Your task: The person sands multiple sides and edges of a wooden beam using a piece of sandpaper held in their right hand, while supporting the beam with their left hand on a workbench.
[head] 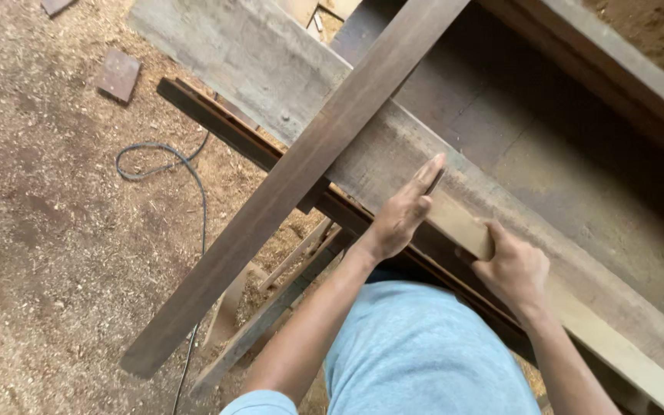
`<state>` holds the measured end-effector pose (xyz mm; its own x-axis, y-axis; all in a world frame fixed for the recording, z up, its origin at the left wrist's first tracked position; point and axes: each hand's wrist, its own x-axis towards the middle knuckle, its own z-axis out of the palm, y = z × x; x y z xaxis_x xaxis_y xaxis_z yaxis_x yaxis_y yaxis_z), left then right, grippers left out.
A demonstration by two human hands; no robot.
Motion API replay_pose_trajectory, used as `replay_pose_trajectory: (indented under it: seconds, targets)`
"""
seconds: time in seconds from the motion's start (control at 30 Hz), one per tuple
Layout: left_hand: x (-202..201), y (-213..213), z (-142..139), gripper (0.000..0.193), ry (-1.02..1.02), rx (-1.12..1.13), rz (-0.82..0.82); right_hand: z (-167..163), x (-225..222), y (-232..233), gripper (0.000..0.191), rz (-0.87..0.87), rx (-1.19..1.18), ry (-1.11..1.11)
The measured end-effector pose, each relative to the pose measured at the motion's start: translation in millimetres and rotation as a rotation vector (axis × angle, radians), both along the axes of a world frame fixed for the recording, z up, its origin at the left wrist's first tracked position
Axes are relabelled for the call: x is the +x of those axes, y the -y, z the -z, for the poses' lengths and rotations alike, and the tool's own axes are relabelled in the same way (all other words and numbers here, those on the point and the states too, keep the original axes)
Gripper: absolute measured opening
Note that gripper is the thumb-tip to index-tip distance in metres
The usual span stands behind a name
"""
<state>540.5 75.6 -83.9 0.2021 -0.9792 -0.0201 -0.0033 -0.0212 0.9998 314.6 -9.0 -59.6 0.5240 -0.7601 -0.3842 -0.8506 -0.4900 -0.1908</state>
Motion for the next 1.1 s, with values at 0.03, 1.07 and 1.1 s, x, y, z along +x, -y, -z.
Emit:
replay_pose_trajectory:
  seconds: [0.03, 1.07, 1.1]
  targets:
    - [-1, 2, -2, 0.088, 0.007, 0.003, 0.02, -1, 0, 0, 0.066, 0.005, 0.017, -0.058]
    - [-17, 18, -95, 0.066, 0.086, -0.164, 0.059, -124, -30, 16, 0.072, 0.249, 0.02, 0.04]
    - [-13, 22, -102, 0.068, 0.098, -0.13, 0.058, -128, -31, 15, 0.074, 0.243, 0.016, 0.112]
